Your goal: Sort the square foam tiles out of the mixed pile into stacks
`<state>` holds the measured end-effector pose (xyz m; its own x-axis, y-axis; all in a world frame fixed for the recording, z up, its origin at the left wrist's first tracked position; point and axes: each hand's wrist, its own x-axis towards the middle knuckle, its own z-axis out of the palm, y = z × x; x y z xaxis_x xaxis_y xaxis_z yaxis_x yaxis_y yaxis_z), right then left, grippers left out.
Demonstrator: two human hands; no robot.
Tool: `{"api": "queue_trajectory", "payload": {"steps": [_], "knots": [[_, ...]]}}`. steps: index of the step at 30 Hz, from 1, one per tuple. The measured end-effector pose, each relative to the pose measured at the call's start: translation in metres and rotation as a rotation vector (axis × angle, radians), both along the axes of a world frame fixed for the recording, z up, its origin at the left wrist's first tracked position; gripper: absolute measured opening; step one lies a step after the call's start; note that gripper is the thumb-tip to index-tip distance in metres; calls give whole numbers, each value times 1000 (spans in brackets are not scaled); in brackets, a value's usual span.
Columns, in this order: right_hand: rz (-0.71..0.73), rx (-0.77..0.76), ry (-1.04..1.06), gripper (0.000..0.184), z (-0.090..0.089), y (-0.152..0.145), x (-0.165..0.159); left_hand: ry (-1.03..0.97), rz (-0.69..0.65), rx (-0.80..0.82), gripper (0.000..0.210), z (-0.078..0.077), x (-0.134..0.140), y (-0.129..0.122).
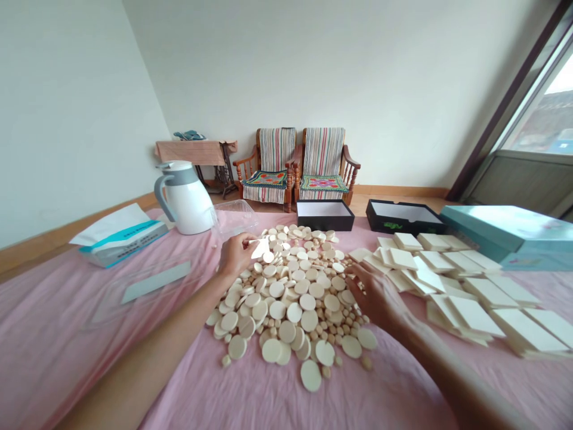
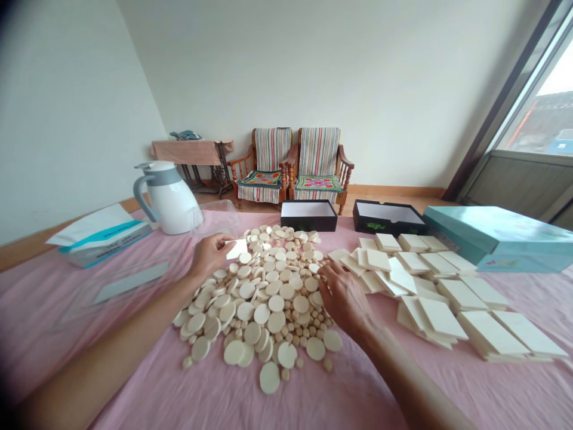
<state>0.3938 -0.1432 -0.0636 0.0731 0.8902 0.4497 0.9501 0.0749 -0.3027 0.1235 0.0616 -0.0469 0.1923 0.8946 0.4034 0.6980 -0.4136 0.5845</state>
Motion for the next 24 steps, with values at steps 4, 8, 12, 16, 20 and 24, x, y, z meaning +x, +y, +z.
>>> {"api": "queue_trajectory", "payload": {"steps": [4,8,12,16,20,24], "knots": [[3,69,33,21,-1,1,-3,-283,-87,47,32,11,14,-21],[49,165,211,24,5,-1,-11,-348,-477,-202,32,16,46,-59],[131,145,389,33,14,-5,-21,-301,-689,-274,23,9,74,-97],[156,158,395,27,16,-5,-21,-287,-724,-264,22,3,90,-115],[-119,205,382,28,17,-2,9,-187,-675,-158,18,4,89,-100],[-544,354,232,33,23,-8,61,24,-431,-23,20,5,75,-52]]}}
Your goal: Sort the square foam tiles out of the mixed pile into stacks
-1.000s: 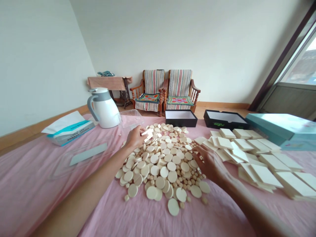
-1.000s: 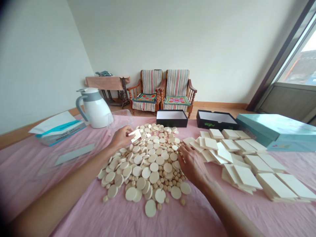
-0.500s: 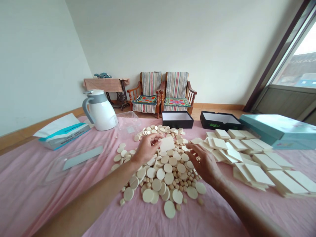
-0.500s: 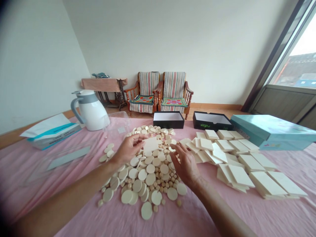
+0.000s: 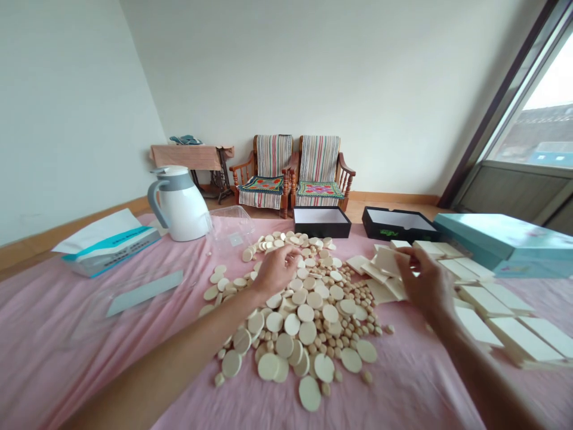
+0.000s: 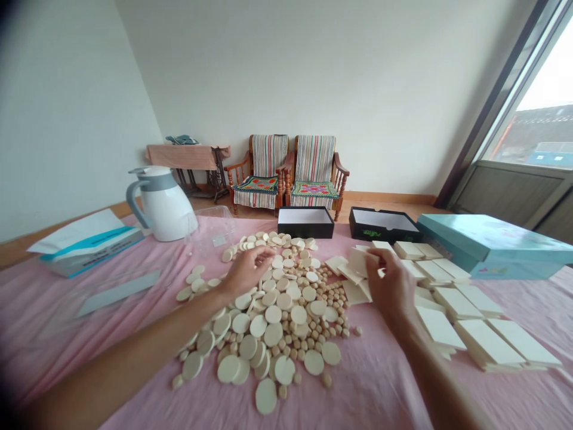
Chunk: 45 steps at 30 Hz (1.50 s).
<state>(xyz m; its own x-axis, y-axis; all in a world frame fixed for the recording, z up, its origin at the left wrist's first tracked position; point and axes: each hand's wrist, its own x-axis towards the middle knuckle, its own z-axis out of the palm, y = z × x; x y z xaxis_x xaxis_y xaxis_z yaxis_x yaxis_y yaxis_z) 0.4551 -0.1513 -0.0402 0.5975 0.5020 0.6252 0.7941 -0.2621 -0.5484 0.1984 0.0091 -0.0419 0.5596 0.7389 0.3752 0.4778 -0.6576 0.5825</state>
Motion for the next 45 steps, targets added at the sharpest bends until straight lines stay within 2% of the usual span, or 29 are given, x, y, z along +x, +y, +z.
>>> {"api": "queue_trajectory", "payload": {"steps": [3,5,7,9,12,15,21,26,30,35,38,40,42,45], "knots": [[-180,-18,-38,35,-1,-9,35,90,115,19,25,-1,-12,41],[-240,-98,-26,34,-5,-13,50,145,160,43,30,-3,-17,64],[-286,-171,-41,35,-9,-15,58,197,185,73,32,-6,-16,81],[-320,-178,-115,38,-12,-14,59,242,192,99,32,-8,-10,94],[-299,-131,-203,40,-14,-10,50,311,179,117,27,-11,4,108],[-183,-138,-236,36,-16,-3,35,379,178,119,21,-13,21,118],[-42,-222,-316,29,-25,5,17,507,216,62,55,-15,41,127],[-44,-213,-326,28,-30,8,20,596,130,36,54,-15,34,122],[-24,-213,-323,27,-34,10,21,624,-85,29,40,-5,15,111],[-7,-199,-316,27,-33,9,18,594,-395,-33,41,24,-24,89],[-4,-194,-307,26,-31,9,16,586,-604,-180,41,41,-44,82],[0,-201,-300,26,-30,10,15,509,-668,-286,42,45,-50,84],[3,-212,-295,26,-29,11,13,406,-592,-312,39,43,-46,94],[10,-230,-300,24,-29,12,10,327,-380,-260,35,29,-25,117]]}}
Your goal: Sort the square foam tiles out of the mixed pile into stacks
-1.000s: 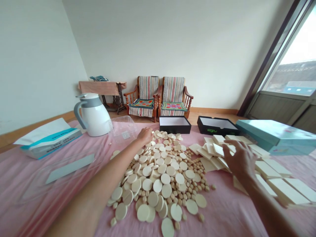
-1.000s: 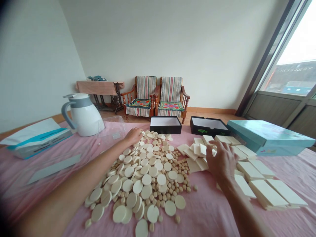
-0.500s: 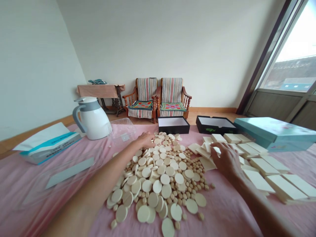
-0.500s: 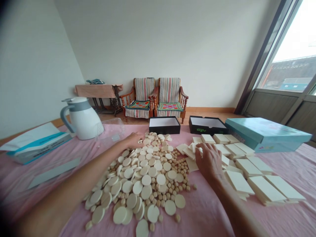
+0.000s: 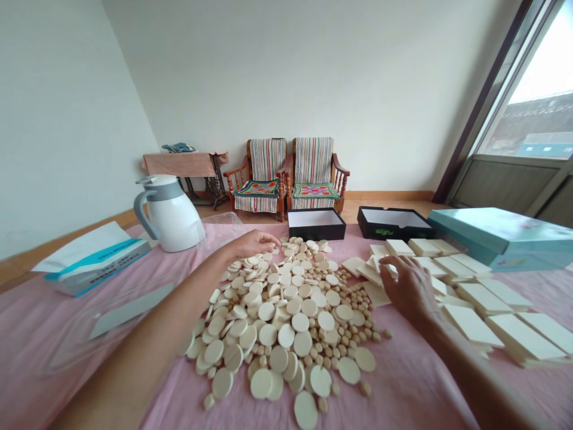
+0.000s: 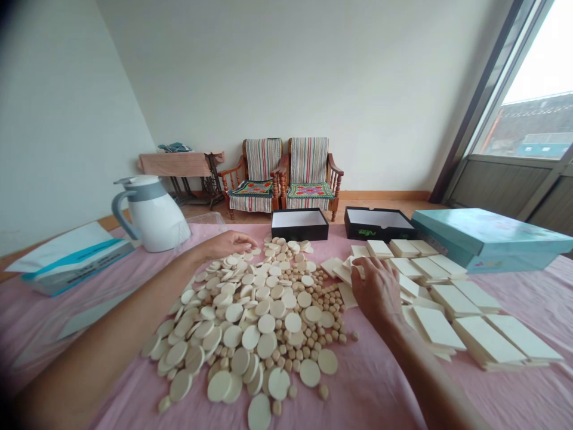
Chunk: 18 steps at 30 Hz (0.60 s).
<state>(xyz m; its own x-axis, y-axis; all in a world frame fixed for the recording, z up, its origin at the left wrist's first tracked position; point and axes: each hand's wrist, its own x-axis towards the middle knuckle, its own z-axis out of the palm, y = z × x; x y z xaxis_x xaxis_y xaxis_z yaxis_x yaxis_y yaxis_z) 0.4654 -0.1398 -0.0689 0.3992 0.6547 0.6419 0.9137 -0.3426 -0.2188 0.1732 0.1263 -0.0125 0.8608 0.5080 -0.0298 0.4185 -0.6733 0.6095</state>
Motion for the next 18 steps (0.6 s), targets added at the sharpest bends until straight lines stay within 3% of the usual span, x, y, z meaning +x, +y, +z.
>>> {"api": "queue_trajectory", "payload": {"steps": [6,10,14,18], "knots": [[54,-1,-56,19,0,-1,-5,100,211,107,31,-35,64,35],[81,-9,-82,17,1,-1,-8,169,238,139,35,-50,90,42],[92,-8,-73,17,3,-2,-8,194,156,147,36,-52,90,42],[79,-13,-79,17,3,-1,-5,210,23,139,27,-42,69,34]]}}
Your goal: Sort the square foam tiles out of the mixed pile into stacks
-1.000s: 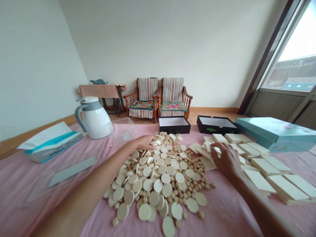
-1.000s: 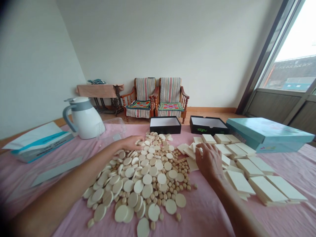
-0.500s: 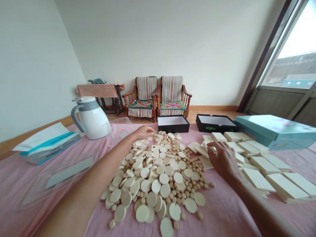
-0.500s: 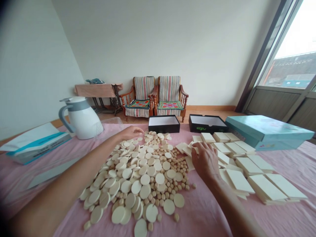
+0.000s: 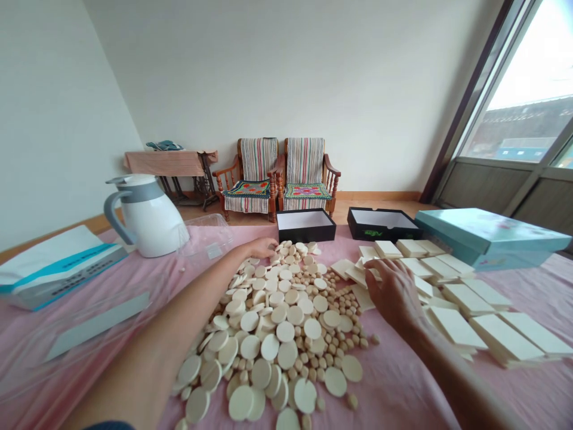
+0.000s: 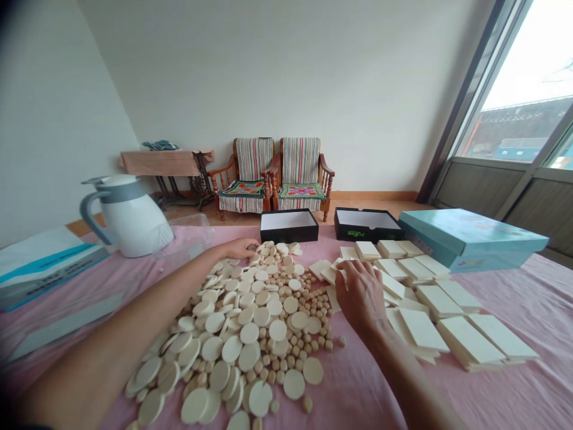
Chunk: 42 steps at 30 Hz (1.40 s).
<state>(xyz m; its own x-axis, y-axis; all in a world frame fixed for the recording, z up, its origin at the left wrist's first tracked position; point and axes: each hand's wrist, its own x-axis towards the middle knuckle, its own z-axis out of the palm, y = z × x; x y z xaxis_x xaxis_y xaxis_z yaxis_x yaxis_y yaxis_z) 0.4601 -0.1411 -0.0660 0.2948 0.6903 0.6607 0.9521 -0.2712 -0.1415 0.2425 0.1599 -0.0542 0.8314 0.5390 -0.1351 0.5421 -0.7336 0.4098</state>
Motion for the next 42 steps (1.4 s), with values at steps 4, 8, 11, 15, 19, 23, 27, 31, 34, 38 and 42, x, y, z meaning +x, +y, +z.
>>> {"api": "queue_trajectory", "payload": {"steps": [4,8,11,15,19,23,27,31,34,38,42], "knots": [[16,0,-1,15,-3,2,1,0,-90,-14,20,11,-17,-12],[22,-11,5,16,-3,2,-2,-71,-46,106,30,13,-5,-21],[24,-34,16,17,0,1,-5,-93,-31,199,41,12,18,-28],[38,-26,15,17,4,-2,-7,-25,-64,258,53,7,48,-40],[50,-28,14,17,5,-2,-5,48,-70,295,55,1,61,-53],[46,-54,16,18,5,-3,-7,63,-93,325,53,0,55,-64],[43,-78,21,18,6,-3,-10,49,-193,273,35,7,38,-72],[52,-82,19,19,4,-2,-11,15,-312,167,29,21,18,-82],[51,-82,21,20,4,-2,-11,6,-394,65,39,40,4,-89],[48,-95,37,19,6,-2,-11,63,-488,-172,34,60,4,-89],[48,-87,48,19,10,-2,-12,-22,-312,-20,34,53,37,-76]]}}
